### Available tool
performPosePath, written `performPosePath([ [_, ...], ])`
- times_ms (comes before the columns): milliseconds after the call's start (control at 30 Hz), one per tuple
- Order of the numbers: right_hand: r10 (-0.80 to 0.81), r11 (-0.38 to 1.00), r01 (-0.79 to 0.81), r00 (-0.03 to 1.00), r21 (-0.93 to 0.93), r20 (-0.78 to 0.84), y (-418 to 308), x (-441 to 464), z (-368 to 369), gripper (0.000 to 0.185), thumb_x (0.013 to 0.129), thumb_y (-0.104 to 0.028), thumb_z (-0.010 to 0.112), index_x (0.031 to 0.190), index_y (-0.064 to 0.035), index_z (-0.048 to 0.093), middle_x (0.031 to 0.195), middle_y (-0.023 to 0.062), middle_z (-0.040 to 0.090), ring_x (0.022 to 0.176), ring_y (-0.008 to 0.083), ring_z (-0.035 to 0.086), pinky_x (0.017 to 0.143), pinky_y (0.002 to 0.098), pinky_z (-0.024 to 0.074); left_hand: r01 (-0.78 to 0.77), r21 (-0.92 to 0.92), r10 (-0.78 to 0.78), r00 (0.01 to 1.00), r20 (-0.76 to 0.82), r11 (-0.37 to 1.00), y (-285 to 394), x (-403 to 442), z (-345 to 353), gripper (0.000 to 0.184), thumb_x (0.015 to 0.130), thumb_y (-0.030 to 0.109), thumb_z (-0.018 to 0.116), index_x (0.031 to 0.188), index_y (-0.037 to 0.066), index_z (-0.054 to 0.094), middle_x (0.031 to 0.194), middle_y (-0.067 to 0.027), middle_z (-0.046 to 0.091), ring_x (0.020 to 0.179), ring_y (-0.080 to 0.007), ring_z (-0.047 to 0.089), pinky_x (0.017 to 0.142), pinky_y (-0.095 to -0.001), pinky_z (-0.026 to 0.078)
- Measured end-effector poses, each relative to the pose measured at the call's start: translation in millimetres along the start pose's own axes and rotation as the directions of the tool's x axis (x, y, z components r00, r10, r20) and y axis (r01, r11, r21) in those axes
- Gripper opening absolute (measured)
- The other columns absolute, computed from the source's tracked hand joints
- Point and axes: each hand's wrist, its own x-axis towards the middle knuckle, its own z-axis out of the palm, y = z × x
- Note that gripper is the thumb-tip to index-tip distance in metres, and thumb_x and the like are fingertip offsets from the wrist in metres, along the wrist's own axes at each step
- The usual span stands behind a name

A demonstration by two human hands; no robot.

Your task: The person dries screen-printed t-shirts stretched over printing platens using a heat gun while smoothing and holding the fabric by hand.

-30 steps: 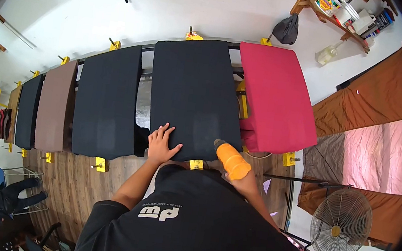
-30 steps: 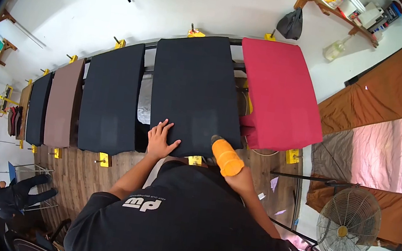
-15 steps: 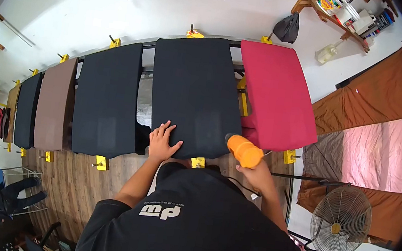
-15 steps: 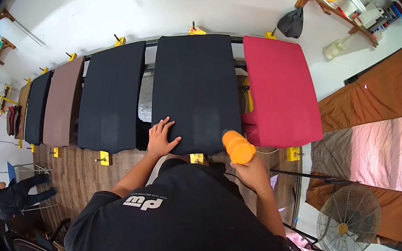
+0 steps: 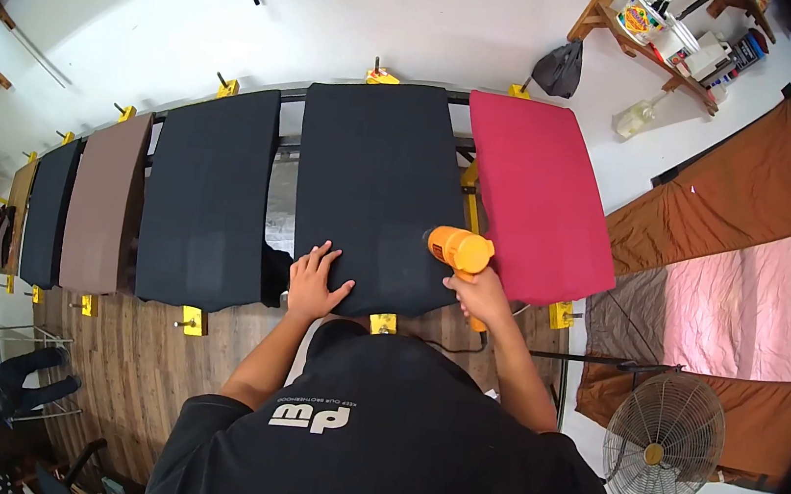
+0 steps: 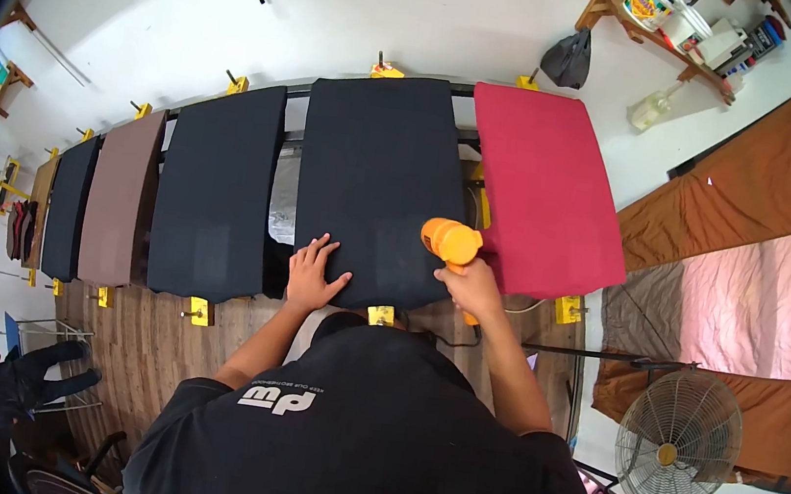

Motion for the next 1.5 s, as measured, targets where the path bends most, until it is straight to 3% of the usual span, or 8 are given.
performPosePath([
  [133, -0.015, 1.000, 0.015, 1.000, -0.024, -0.016, 1, 30, 5, 0.024, 0.090, -0.020, 0.080, 0.090, 0.0023, 0.070, 0.076, 0.0132, 0.073, 0.061, 0.0253, 0.073, 0.057, 0.0404, 0.0571, 0.009, 0.003, -0.009, 1.000, -0.004, 1.000, 0, -1, 0, 0.072, 0.090, 0.054, 0.078, 0.149, 0.016, 0.063, 0.164, -0.0087, 0.054, 0.147, -0.0370, 0.052, 0.120, -0.0508, 0.037],
  [233, -0.123, 0.961, 0.088, 0.985, -0.261, -0.121, -4, 38, 10, 0.035, 0.083, -0.023, 0.080, 0.110, 0.0002, 0.076, 0.101, 0.0265, 0.077, 0.107, 0.0465, 0.074, 0.091, 0.0500, 0.0588, 0.018, 0.004, -0.018, 1.000, 0.011, 1.000, 1, 1, 0, 0.072, 0.090, 0.055, 0.078, 0.149, 0.016, 0.063, 0.164, -0.0083, 0.053, 0.147, -0.0364, 0.051, 0.120, -0.0506, 0.037],
  [800, -0.286, 0.923, 0.259, 0.957, -0.285, -0.056, 46, -78, 0, 0.043, 0.089, -0.024, 0.077, 0.127, -0.0023, 0.073, 0.108, 0.0199, 0.081, 0.112, 0.0390, 0.078, 0.093, 0.0471, 0.0597, 0.002, 0.017, -0.002, 1.000, 0.007, 1.000, 2, 2, 1, 0.072, 0.089, 0.054, 0.078, 0.148, 0.015, 0.063, 0.163, -0.0086, 0.053, 0.145, -0.0367, 0.051, 0.119, -0.0500, 0.036],
  [933, -0.397, 0.870, 0.369, 0.917, -0.326, -0.022, 41, -60, -2, 0.041, 0.089, -0.021, 0.077, 0.126, -0.0016, 0.071, 0.097, 0.0165, 0.080, 0.094, 0.0331, 0.081, 0.080, 0.0442, 0.0618, -0.002, 0.023, 0.002, 1.000, 0.011, 1.000, 2, 2, 1, 0.072, 0.090, 0.054, 0.078, 0.148, 0.015, 0.063, 0.164, -0.0086, 0.053, 0.145, -0.0367, 0.051, 0.119, -0.0502, 0.035],
  [1033, -0.089, 0.994, 0.087, 0.996, -0.062, -0.031, 35, -31, 0, 0.026, 0.090, -0.016, 0.073, 0.110, 0.0003, 0.070, 0.074, 0.0080, 0.069, 0.052, 0.0175, 0.068, 0.051, 0.0359, 0.0530, 0.004, 0.019, -0.004, 1.000, 0.006, 1.000, 2, 1, 2, 0.072, 0.090, 0.054, 0.077, 0.149, 0.015, 0.063, 0.164, -0.0086, 0.052, 0.146, -0.0369, 0.051, 0.119, -0.0504, 0.035],
  [1267, -0.401, 0.896, 0.372, 0.913, -0.242, -0.081, 5, 29, 11, 0.018, 0.089, -0.015, 0.070, 0.096, 0.0020, 0.070, 0.066, 0.0086, 0.068, 0.053, 0.0200, 0.070, 0.053, 0.0373, 0.0549, 0.001, 0.022, -0.001, 1.000, 0.002, 1.000, 2, 1, 1, 0.072, 0.090, 0.053, 0.078, 0.149, 0.015, 0.063, 0.164, -0.0093, 0.053, 0.145, -0.0367, 0.051, 0.119, -0.0502, 0.036],
  [1333, -0.093, 0.992, 0.091, 0.995, -0.087, -0.019, -8, 33, 13, 0.018, 0.088, -0.015, 0.069, 0.092, 0.0024, 0.070, 0.066, 0.0108, 0.069, 0.053, 0.0209, 0.070, 0.054, 0.0378, 0.0557, 0.001, 0.026, -0.001, 1.000, -0.003, 1.000, 1, 1, 1, 0.071, 0.090, 0.052, 0.079, 0.148, 0.014, 0.063, 0.163, -0.0101, 0.054, 0.146, -0.0368, 0.052, 0.118, -0.0500, 0.036],
  [1500, -0.061, 0.990, 0.060, 0.998, -0.126, -0.003, 2, 30, 17, 0.022, 0.087, -0.018, 0.070, 0.094, 0.0025, 0.072, 0.073, 0.0164, 0.074, 0.063, 0.0298, 0.076, 0.062, 0.0420, 0.0595, -0.006, 0.022, 0.006, 1.000, -0.015, 1.000, 0, 0, 4, 0.071, 0.091, 0.055, 0.076, 0.148, 0.015, 0.063, 0.163, -0.0096, 0.054, 0.145, -0.0359, 0.051, 0.119, -0.0495, 0.035],
])
